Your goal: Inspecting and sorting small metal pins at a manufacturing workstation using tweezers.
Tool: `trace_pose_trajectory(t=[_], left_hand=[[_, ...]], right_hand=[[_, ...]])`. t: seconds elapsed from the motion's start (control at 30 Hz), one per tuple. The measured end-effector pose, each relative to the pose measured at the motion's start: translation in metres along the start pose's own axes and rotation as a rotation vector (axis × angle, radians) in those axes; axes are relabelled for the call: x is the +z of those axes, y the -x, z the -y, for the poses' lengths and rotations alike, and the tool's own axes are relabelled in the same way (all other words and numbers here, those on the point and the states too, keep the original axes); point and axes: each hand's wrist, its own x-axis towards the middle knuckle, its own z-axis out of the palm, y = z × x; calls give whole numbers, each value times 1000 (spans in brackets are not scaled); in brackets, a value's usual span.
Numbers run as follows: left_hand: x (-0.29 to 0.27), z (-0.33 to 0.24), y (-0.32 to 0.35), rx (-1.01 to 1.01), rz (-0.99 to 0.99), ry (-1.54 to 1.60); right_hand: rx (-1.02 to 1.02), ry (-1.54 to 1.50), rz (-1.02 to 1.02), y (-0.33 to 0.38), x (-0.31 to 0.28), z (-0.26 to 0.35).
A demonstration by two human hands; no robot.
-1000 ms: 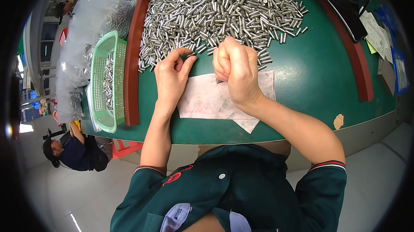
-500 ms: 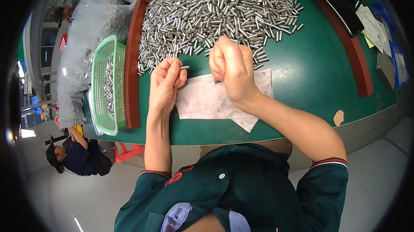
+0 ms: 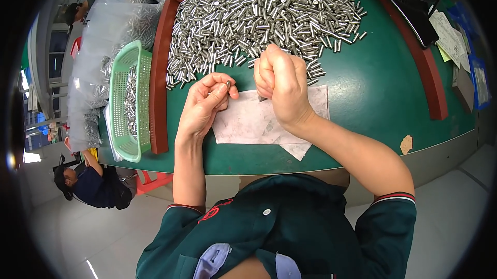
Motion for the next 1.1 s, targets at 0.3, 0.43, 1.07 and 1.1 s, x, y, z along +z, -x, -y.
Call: trace_pose_trajectory(t=[0.3,0.43,1.07,1.1], left_hand=[[-2,0,0,-7,22,46],[-6,0,-1,-31,91,254],[33,2,14,305,-86,-1037],[33,4,14,303,-81,-1035]], right_hand=[[-7,9,-1,0,0,0],[-4,4,1,0,0,0],[-10,8,-16,1,-2,-1],[-14,-29,-17,2,-2,0]])
